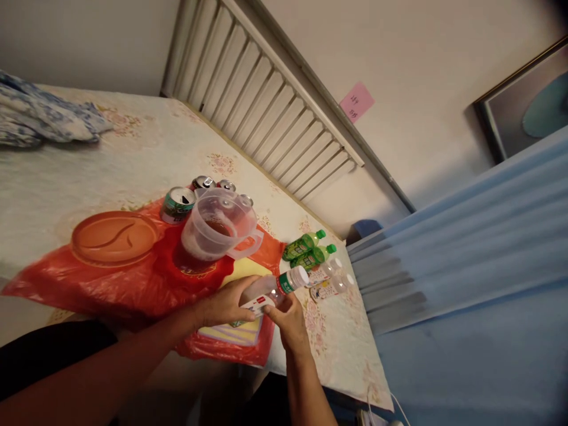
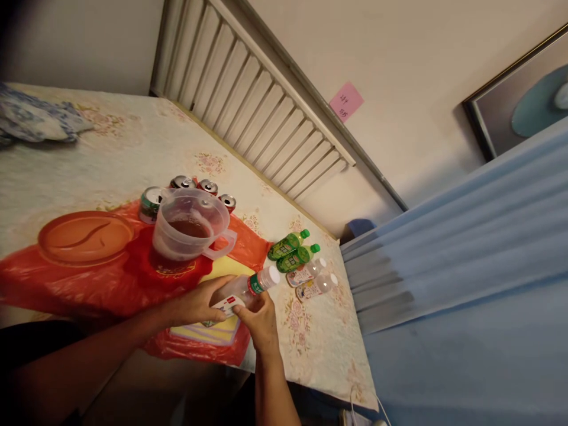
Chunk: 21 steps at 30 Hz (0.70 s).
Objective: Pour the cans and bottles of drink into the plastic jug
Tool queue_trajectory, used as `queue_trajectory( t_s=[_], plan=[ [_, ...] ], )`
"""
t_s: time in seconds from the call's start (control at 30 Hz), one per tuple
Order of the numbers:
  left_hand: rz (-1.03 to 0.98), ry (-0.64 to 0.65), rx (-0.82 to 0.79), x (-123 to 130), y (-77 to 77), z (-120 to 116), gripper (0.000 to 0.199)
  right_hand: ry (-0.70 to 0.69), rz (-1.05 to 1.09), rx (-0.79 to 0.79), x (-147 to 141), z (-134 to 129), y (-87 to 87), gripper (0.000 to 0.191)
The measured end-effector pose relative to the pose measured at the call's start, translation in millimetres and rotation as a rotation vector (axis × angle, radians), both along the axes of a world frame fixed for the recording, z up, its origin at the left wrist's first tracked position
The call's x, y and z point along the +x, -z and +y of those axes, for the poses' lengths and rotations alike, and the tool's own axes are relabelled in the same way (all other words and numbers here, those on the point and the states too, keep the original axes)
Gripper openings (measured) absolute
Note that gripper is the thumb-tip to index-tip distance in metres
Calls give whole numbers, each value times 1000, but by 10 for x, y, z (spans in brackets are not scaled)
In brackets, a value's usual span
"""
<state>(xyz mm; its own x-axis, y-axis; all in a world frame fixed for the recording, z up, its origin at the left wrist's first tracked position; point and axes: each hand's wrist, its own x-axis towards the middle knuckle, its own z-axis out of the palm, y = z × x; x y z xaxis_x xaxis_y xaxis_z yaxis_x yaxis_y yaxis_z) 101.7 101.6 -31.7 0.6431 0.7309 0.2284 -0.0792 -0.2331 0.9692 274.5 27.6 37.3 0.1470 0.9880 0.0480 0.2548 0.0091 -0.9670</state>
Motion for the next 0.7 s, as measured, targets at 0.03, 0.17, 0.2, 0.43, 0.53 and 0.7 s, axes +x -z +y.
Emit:
queue_trajectory(
  t_s=[0.03,0.17,0.2,0.43,0.53,0.7],
  plan=[
    [-3,0,-10,13,28,5,79,21,7,4,19,0,-3,48],
    [-21,-108,12,55,152,35,67,103,67,44,181,-4,-35,45],
    [-12,-154,37,58,177,37,59,127,77,55,239,-13,-51,45],
    [140,-284,364,14,171,-134,24,308,56,99,755,-223,-144,47],
    [231,-269,444,46,203,-222,27,379,30,114,1034,-383,-152,48],
    [468,-308,564,125,500,-226,30,555,-40,117,1563,-711,-87,50]
  ],
)
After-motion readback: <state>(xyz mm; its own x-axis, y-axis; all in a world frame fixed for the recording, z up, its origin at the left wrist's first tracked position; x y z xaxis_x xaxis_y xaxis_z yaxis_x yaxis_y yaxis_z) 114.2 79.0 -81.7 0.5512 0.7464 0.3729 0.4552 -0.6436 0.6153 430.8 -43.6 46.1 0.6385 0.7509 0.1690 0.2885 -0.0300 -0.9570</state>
